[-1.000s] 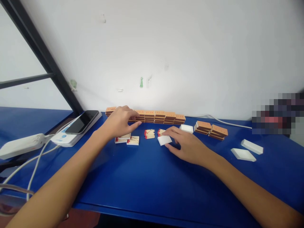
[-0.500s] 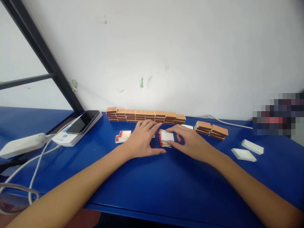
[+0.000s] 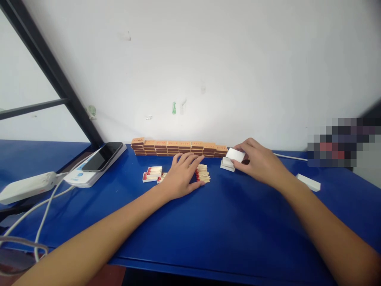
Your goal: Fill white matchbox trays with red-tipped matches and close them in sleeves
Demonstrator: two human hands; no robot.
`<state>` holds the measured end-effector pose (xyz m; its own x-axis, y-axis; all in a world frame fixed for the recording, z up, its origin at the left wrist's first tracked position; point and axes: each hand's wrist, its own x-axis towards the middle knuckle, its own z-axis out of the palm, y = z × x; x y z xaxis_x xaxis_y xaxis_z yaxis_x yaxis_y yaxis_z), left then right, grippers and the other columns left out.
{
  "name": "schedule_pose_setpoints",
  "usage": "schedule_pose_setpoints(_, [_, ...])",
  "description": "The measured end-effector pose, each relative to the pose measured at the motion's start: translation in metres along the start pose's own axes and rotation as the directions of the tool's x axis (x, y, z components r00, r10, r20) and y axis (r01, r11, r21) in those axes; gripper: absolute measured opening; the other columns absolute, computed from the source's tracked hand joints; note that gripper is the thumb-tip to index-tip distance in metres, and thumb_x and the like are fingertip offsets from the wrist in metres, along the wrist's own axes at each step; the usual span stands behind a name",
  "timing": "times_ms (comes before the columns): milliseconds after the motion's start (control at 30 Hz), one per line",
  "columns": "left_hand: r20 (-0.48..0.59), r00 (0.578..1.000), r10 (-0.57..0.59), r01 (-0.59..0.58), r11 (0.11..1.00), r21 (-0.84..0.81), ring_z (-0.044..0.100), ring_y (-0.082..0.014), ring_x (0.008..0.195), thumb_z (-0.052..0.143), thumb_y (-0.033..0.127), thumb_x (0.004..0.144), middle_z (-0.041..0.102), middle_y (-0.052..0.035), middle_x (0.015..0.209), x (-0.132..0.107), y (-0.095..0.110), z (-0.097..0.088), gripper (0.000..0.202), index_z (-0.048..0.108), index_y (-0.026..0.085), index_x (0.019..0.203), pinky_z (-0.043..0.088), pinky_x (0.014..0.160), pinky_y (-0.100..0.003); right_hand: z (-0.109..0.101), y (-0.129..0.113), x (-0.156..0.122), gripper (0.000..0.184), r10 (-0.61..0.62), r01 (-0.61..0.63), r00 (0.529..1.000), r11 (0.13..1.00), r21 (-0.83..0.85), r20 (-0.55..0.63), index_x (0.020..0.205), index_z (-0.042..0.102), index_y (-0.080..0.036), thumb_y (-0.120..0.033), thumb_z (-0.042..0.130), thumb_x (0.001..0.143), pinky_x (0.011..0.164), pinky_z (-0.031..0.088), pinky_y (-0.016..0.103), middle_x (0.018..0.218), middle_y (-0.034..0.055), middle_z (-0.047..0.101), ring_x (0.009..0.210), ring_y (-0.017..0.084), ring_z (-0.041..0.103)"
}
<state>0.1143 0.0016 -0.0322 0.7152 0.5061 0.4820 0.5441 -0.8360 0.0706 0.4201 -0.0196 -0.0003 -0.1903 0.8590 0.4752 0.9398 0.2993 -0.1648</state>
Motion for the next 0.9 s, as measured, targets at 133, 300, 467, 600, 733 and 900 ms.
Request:
schedule_pose_setpoints(133, [0.010, 1.000, 0.009, -0.009, 1.000, 0.007, 0.045, -0.0354, 0.144, 0.066, 0.052, 0.100, 0.055, -0.0176, 0.152, 0.001, 0.000, -0.001, 0.073, 0.039, 0.019, 0.158, 0.026, 0.123, -0.056, 0.004, 0.003, 0.002, 0.016, -0.006, 0.006, 0.998, 1.000, -0.012, 0.055, 0.100, 0.063, -0.021, -0.032, 0.062, 0.088, 0.066, 0.049, 0.037, 0.096, 0.0083, 0.069, 0.074, 0.023, 0.065])
schedule_pose_setpoints(300, [0.022, 0.999, 0.029, -0.029, 0.999, 0.018, 0.046, -0.0356, 0.143, 0.064, 0.050, 0.101, 0.054, -0.0182, 0.153, 0.000, -0.001, -0.002, 0.070, 0.039, 0.016, 0.158, 0.026, 0.122, -0.056, -0.003, -0.001, 0.003, 0.014, -0.024, 0.021, 0.993, 0.999, 0.030, 0.116, 0.089, 0.065, -0.022, -0.027, 0.053, 0.093, 0.064, 0.045, 0.034, 0.082, 0.0064, 0.070, 0.071, 0.021, 0.063])
schedule_pose_setpoints(467, [0.023, 0.999, 0.044, -0.045, 0.999, 0.026, 0.046, -0.0355, 0.143, 0.065, 0.051, 0.100, 0.055, -0.0183, 0.153, -0.001, 0.000, -0.004, 0.073, 0.038, 0.015, 0.158, 0.027, 0.121, -0.057, -0.005, -0.002, 0.002, 0.017, 0.002, -0.003, 0.993, 1.000, 0.012, 0.114, 0.089, 0.068, -0.022, -0.030, 0.054, 0.094, 0.063, 0.045, 0.034, 0.084, 0.0069, 0.071, 0.071, 0.021, 0.063])
schedule_pose_setpoints(600, [0.029, 0.998, 0.061, -0.063, 0.997, 0.049, 0.047, -0.0347, 0.142, 0.069, 0.054, 0.097, 0.058, -0.0175, 0.149, 0.000, -0.008, -0.017, 0.077, 0.041, 0.016, 0.157, 0.030, 0.120, -0.055, -0.006, 0.000, 0.002, 0.020, 0.035, -0.032, 0.995, 0.999, -0.032, 0.092, 0.087, 0.068, -0.022, -0.031, 0.053, 0.096, 0.065, 0.044, 0.035, 0.085, 0.0067, 0.069, 0.073, 0.022, 0.062])
schedule_pose_setpoints(733, [0.113, 0.993, 0.038, -0.052, 0.992, 0.118, 0.061, -0.0320, 0.120, 0.063, 0.051, 0.100, 0.071, -0.0144, 0.123, 0.003, -0.036, -0.058, 0.049, 0.064, 0.016, 0.134, 0.044, 0.106, -0.049, -0.007, -0.003, 0.002, 0.020, 0.050, -0.046, 0.994, 0.998, -0.051, 0.098, 0.087, 0.068, -0.022, -0.030, 0.053, 0.097, 0.065, 0.042, 0.035, 0.083, 0.0060, 0.069, 0.072, 0.022, 0.061])
schedule_pose_setpoints(900, [0.271, 0.917, -0.294, 0.270, 0.955, 0.120, 0.068, -0.0254, 0.091, 0.071, 0.057, 0.088, 0.075, -0.0076, 0.100, -0.005, -0.074, -0.112, 0.040, 0.075, 0.020, 0.103, 0.051, 0.079, -0.036, -0.003, -0.015, 0.000, 0.021, -0.018, 0.020, 0.992, 1.000, -0.010, 0.125, 0.088, 0.069, -0.022, -0.030, 0.052, 0.099, 0.065, 0.041, 0.033, 0.080, 0.0045, 0.068, 0.072, 0.021, 0.062])
